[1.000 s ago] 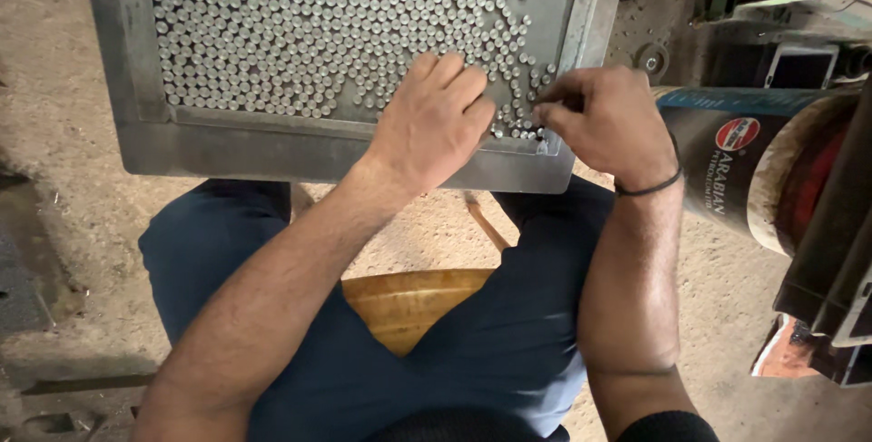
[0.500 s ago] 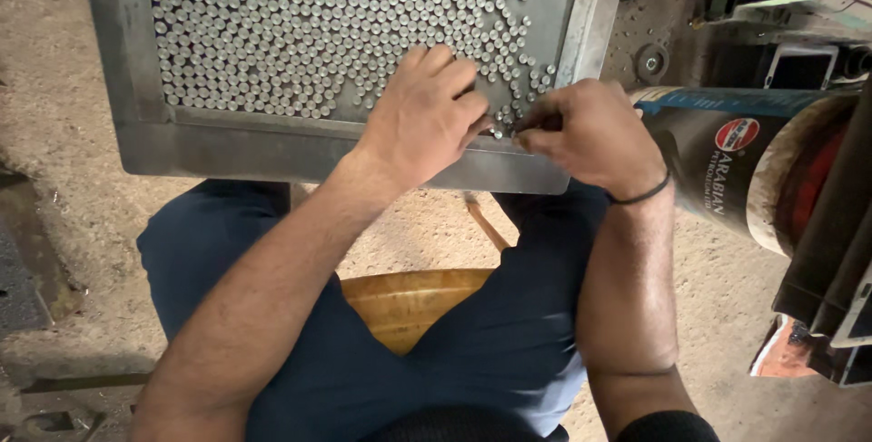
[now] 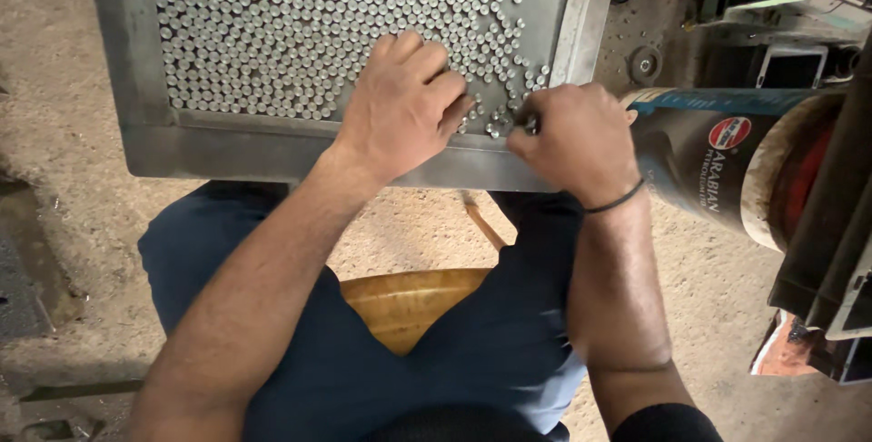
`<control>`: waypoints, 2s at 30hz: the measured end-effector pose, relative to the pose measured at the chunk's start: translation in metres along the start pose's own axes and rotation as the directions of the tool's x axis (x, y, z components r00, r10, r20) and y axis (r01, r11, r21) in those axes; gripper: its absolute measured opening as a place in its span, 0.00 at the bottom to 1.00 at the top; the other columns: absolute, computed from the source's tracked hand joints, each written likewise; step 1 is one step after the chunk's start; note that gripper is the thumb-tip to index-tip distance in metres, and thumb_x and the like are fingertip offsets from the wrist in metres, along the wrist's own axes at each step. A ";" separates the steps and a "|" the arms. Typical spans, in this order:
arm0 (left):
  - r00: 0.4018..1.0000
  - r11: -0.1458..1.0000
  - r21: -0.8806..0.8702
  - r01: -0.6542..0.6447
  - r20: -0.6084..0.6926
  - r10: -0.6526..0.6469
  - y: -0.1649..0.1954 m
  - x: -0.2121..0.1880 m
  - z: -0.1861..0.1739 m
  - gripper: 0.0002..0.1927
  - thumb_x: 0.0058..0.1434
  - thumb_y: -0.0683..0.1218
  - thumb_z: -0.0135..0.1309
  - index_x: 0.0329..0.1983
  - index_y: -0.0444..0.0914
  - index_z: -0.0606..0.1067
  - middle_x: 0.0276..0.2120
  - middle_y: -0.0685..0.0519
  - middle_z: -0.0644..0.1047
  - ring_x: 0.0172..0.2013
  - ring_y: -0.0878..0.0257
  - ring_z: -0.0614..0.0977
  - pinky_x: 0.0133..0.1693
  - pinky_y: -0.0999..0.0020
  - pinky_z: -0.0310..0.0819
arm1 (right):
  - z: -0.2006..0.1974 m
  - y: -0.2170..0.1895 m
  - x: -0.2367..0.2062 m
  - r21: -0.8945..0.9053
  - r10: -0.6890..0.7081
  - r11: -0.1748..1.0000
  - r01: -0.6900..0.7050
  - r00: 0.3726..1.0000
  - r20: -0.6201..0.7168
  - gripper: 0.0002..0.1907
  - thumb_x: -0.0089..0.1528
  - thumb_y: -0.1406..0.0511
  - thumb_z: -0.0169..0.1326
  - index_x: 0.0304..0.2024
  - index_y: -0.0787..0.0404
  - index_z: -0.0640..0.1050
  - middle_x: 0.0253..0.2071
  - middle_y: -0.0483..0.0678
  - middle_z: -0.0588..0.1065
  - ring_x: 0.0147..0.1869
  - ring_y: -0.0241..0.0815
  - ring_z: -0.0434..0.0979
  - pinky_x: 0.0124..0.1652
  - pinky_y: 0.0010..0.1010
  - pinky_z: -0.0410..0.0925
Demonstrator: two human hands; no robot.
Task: The person sits on a chair with a metal tray on their lap and places small round metal caps one at a time into the tray's grid, filling empty cells row by row. They occasionally tilt or reposition the tray and continue placing caps until the grid is mostly filled.
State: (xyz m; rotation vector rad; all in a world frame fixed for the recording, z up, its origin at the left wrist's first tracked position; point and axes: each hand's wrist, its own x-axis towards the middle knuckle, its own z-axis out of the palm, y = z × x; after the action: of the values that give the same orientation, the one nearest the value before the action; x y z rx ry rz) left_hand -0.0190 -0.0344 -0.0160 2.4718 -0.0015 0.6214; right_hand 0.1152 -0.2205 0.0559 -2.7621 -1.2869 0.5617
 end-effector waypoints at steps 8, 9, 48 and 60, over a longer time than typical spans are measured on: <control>0.997 0.999 0.000 -0.051 0.055 0.051 0.015 0.004 0.020 0.12 0.63 0.52 0.68 0.34 0.41 0.80 0.34 0.55 0.70 0.40 0.58 0.70 0.45 0.60 0.65 | -0.024 0.052 0.007 0.439 0.335 0.899 0.006 0.637 -0.695 0.11 0.58 0.72 0.63 0.44 0.65 0.80 0.36 0.51 0.81 0.34 0.36 0.83 0.34 0.28 0.77; 0.997 0.998 -0.014 -0.053 0.050 0.054 0.019 0.004 0.022 0.11 0.62 0.51 0.67 0.33 0.42 0.80 0.34 0.55 0.71 0.41 0.58 0.71 0.46 0.59 0.65 | -0.021 0.051 0.007 0.349 0.211 0.935 0.067 0.685 -0.697 0.10 0.60 0.73 0.64 0.44 0.67 0.81 0.37 0.53 0.82 0.36 0.38 0.83 0.35 0.29 0.77; 0.991 0.995 0.059 -0.078 0.118 0.070 0.035 0.000 0.028 0.04 0.55 0.45 0.61 0.33 0.42 0.79 0.37 0.55 0.72 0.46 0.58 0.72 0.51 0.61 0.65 | -0.016 0.018 0.001 0.195 0.024 0.979 -0.062 0.982 0.189 0.10 0.53 0.61 0.65 0.35 0.58 0.86 0.29 0.53 0.81 0.32 0.51 0.83 0.36 0.37 0.74; 0.999 0.998 0.053 0.021 0.041 -0.023 0.031 -0.002 0.032 0.08 0.59 0.48 0.64 0.34 0.40 0.79 0.38 0.54 0.70 0.45 0.56 0.71 0.49 0.58 0.65 | -0.015 0.026 0.002 0.144 0.139 0.978 -0.154 0.985 0.104 0.13 0.51 0.59 0.67 0.35 0.59 0.86 0.28 0.54 0.80 0.32 0.51 0.82 0.39 0.39 0.74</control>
State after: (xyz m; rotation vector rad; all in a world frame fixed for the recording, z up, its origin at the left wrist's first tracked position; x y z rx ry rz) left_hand -0.0108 -0.0776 -0.0235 2.5313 0.0259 0.5678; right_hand 0.1400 -0.2344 0.0647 -2.7481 -1.0133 0.7735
